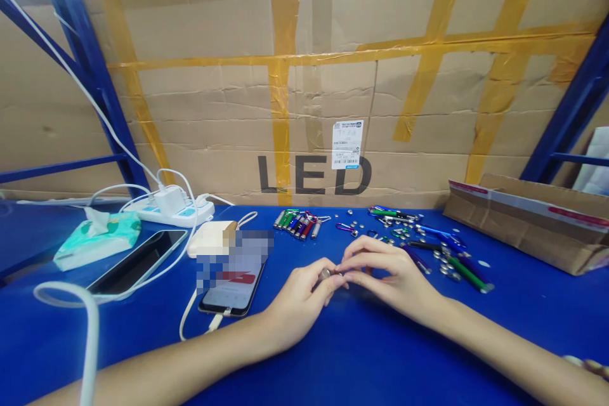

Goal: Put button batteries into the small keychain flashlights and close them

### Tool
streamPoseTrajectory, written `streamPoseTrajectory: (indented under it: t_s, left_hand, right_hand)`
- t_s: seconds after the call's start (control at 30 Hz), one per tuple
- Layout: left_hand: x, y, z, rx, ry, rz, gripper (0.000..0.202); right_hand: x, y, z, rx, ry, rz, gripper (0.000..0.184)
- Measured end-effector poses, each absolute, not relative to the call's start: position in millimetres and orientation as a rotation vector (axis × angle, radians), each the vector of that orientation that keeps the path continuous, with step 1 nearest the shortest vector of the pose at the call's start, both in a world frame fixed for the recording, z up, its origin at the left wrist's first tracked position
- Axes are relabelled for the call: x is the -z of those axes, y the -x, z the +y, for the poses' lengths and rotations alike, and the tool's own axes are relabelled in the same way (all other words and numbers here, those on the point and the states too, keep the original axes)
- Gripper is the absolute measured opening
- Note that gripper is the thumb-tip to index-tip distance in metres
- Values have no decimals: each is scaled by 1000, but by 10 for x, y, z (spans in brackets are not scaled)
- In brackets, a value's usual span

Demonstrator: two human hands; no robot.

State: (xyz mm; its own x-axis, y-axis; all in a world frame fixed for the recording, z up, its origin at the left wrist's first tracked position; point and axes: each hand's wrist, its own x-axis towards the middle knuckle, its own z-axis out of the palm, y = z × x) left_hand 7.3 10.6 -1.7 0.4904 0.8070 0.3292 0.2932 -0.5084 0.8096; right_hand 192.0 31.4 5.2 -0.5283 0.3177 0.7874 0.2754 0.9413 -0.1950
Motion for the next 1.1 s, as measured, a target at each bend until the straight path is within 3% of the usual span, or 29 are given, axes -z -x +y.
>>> streamPoseTrajectory:
  t_s: [0.4, 1.1]
  left_hand:
    - [14, -67, 97, -946, -2036, 925, 22]
    - [80, -82, 113, -899, -2262, 952, 20]
  right_hand:
    - [-41, -1902, 289, -124, 520, -2163, 14]
    - [-25, -1892, 269, 59, 406, -2083, 8]
